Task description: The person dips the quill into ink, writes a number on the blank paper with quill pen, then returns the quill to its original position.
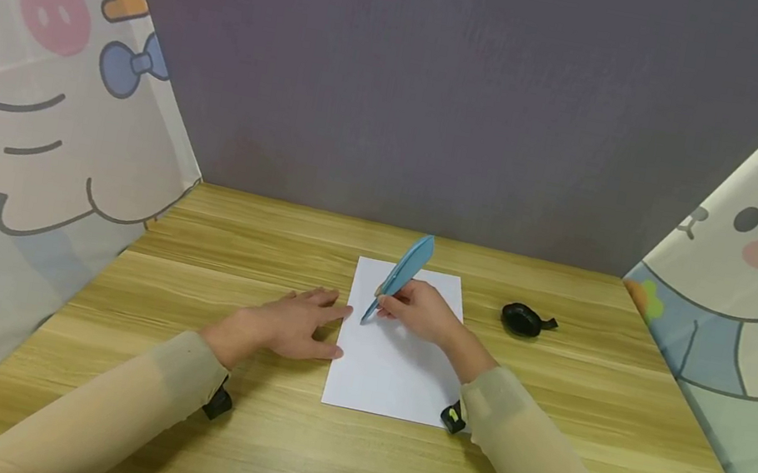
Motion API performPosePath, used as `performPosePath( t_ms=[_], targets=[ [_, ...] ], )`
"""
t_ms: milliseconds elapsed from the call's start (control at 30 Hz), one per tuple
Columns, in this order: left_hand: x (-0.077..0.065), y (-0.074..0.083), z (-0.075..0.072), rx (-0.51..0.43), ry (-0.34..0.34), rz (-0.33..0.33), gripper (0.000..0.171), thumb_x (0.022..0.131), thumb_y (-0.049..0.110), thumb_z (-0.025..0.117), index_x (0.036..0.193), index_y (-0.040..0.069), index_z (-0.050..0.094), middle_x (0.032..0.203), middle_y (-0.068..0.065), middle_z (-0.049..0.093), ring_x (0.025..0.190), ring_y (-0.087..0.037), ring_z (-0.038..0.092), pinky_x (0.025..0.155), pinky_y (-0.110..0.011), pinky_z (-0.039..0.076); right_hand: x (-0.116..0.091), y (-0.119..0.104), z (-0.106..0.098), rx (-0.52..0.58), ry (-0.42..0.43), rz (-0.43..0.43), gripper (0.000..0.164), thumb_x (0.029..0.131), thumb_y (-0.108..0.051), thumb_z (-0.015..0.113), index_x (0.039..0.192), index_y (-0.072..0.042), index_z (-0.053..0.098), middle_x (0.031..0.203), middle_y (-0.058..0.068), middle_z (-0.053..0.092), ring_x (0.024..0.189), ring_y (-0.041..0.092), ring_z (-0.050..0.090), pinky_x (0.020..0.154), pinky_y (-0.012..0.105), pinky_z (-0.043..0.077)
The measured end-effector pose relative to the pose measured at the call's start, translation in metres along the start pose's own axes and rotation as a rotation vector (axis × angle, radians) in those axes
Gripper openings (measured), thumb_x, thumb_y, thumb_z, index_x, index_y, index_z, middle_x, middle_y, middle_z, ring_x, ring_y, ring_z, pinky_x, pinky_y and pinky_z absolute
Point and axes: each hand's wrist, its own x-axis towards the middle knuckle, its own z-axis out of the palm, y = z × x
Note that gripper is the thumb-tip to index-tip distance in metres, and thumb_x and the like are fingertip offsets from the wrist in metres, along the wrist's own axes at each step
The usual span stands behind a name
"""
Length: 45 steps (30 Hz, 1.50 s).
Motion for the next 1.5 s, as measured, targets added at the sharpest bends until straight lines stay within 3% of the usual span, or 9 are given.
performPosePath(
  t_ms=[367,1267,1500],
  targets=[
    [-0.001,-0.001,0.001,0.003,0.000,-0.011,0.083,0.107,0.062,0.062,0.174,0.022,0.035,0.184,-0.018,0.020,0.170,-0.046,0.018,0.133,-0.073,0.019,-0.005,-0.002,0.002,-0.029,-0.037,-0.019,0.025,0.110,-0.019,0.067,0.121,-0.001,0.080,0.100,0.010,0.084,0.092,0.017,0.077,0.088,0.033,0.064],
    [0.000,-0.002,0.002,0.006,0.006,-0.003,0.084,0.107,0.062,0.062,0.174,0.021,0.035,0.183,-0.019,0.020,0.169,-0.048,0.019,0.133,-0.074,0.020,-0.027,-0.002,0.000,-0.004,-0.114,-0.053,0.022,0.109,-0.016,0.067,0.116,0.001,0.079,0.101,0.012,0.084,0.094,0.021,0.080,0.088,0.033,0.066],
    [0.001,-0.001,0.001,0.006,0.010,0.005,0.083,0.106,0.061,0.063,0.174,0.021,0.035,0.183,-0.019,0.021,0.169,-0.049,0.019,0.132,-0.074,0.021,-0.031,-0.001,-0.002,-0.024,-0.127,-0.069,0.021,0.109,-0.017,0.067,0.114,-0.001,0.079,0.101,0.011,0.084,0.092,0.016,0.078,0.087,0.030,0.064]
  ],
)
